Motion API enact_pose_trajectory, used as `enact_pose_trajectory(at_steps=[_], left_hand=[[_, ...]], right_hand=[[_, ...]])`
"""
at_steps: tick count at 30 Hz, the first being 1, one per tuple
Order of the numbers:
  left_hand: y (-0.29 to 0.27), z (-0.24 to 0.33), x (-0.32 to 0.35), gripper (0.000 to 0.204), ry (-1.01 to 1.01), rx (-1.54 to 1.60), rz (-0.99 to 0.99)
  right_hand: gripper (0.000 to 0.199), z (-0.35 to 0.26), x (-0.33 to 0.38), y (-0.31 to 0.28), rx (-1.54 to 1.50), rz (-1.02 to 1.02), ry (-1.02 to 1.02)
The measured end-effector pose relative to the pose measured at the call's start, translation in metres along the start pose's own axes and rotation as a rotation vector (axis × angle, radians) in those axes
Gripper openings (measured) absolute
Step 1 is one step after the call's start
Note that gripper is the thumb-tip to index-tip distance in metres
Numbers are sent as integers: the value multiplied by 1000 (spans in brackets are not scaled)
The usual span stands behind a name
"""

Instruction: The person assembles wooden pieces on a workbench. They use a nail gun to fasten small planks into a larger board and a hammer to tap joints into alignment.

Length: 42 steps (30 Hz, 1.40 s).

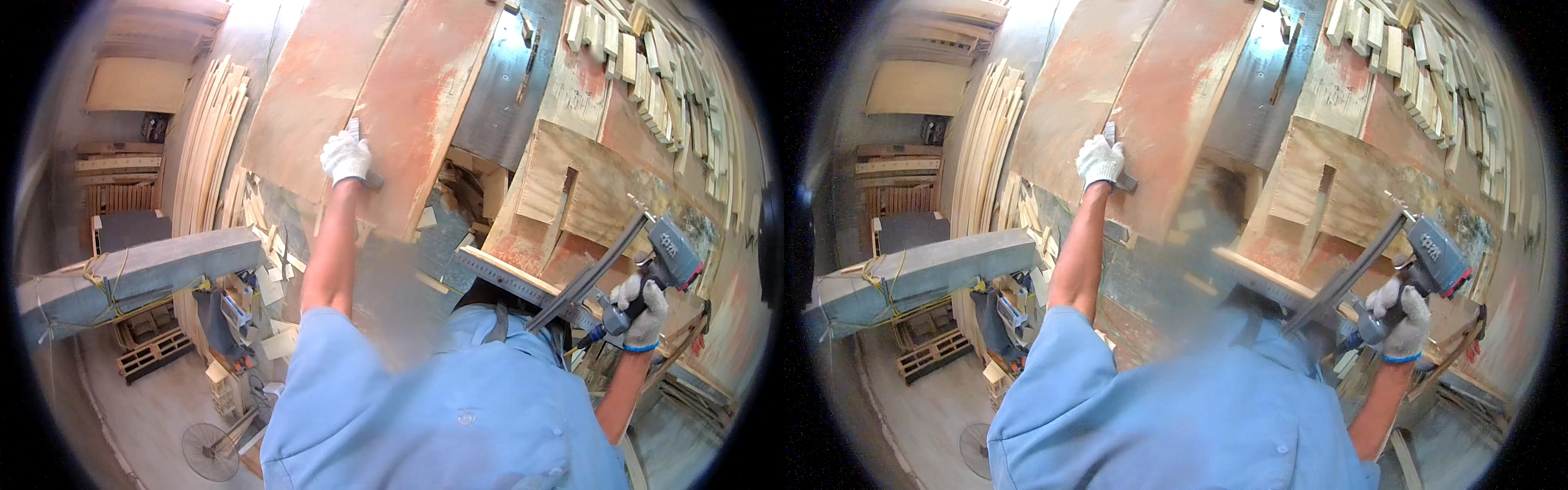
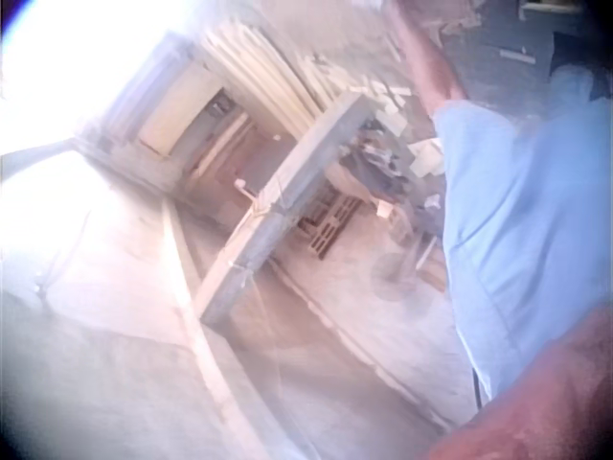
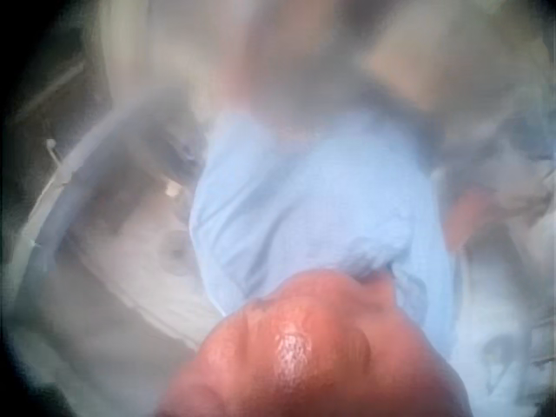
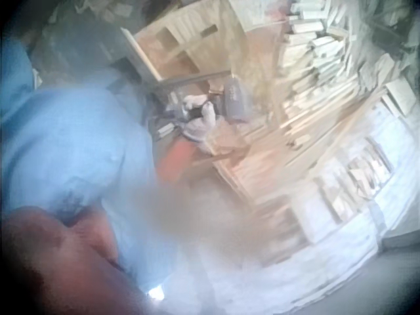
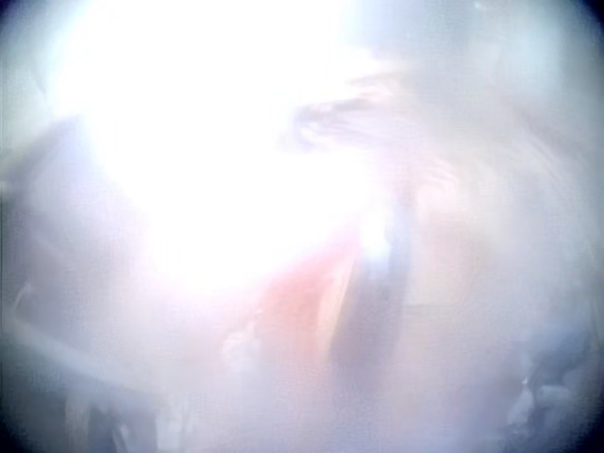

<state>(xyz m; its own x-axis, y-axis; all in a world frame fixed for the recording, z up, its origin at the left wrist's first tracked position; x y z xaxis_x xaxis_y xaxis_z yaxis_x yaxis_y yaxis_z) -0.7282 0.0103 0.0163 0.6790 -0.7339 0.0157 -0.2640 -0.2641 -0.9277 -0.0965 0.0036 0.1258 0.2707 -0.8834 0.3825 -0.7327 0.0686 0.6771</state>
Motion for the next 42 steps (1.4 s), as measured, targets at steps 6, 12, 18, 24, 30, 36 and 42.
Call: enact_pose_trajectory(at_steps=[6,12,18,24,30,36,42], left_hand=[[19,-7,-28,38,38,100,-159],[24,-33,-40,34,45,279,-246],[11,-68,-19,32,-168,561,32],[-103,4,51,22,-16,1197,-13],[-245,183,220,36,553,1518,-467],[-318,257,296,40,998,1393,-110],[-322,299,347,41,1087,1367,-183]], right_hand=[[58,9,8,-4,83,124,-50],[58,7,6,-8,118,140,-55],[52,5,0,-17,81,36,21],[34,-10,0,-3,10,-78,4],[55,-23,-5,-4,-548,-323,-46],[61,-31,34,-41,-678,-268,-162],[62,-25,70,-85,-699,-84,-285]])
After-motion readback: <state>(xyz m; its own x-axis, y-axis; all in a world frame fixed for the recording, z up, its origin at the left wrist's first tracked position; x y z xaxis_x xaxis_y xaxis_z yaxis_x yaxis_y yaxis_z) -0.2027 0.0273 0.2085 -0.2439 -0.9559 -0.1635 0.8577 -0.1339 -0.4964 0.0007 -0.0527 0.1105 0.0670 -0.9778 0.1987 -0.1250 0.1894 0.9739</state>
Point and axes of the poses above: each hand's wrist, its own x-axis away from the middle knuckle, its own y-axis out of the palm, z = x × y, the point moved 3 cm from there along -x, towards the middle knuckle, and after that the axes turned 12 degrees about -x, right-handed, at the moved point
